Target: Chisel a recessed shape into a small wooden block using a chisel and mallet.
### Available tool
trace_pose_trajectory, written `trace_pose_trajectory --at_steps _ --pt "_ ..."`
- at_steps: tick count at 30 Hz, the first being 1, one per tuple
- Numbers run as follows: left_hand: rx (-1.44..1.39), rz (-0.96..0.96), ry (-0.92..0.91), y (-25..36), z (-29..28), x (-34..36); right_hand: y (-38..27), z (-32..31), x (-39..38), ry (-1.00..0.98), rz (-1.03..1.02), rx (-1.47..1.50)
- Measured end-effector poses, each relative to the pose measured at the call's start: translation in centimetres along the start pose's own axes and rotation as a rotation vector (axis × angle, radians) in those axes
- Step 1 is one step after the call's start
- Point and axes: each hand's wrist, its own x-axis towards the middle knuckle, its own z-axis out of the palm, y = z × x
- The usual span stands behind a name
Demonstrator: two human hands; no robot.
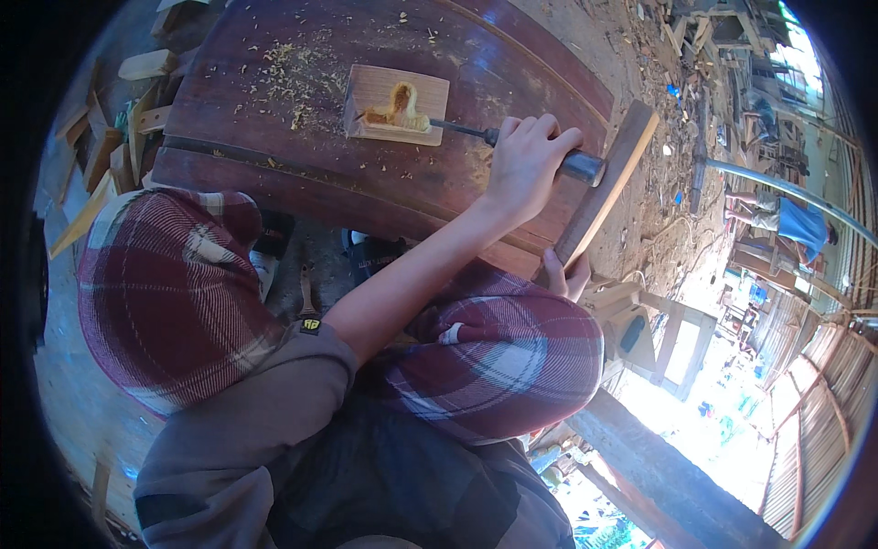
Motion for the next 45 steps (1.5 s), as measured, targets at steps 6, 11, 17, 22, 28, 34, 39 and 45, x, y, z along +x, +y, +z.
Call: trace_pose_trajectory --at_steps 6,11,17,22,28,34,39,45 --pt "0.007 -0.003 0.004 -0.6 -0.4 -0.1 -3.3 1.1 -2.0 -0.097 0.008 0.050" --pt "-0.011 0.006 0.026 0.1 -0.4 0.3 -1.3 0.3 -0.7 -0.078 -0.083 0.078" --pt "-0.007 0.010 -0.001 -0.2 -0.2 -0.4 -1.8 0.2 -0.8 -0.139 0.028 0.002" --pt "-0.025 -0.022 -0.002 0.0 -0.1 0.1 -1.6 0.3 -1.0 -0.023 0.008 0.015" --pt "0.068 -0.141 0.181 -0.6 1.3 0.6 -1.8 -0.4 -0.9 -0.056 -0.044 -0.045" --pt "0.061 -0.106 0.118 -0.7 1.2 -0.4 -4.1 -0.2 -2.2 -0.037 -0.204 0.116" --pt "0.022 -0.060 0.125 0.2 0.9 0.0 -4.3 -0.4 -2.2 -0.100 -0.127 0.171" --pt "0.003 -0.046 0.118 -0.2 0.8 0.2 -2.1 -0.4 -0.9 -0.089 -0.104 0.028"
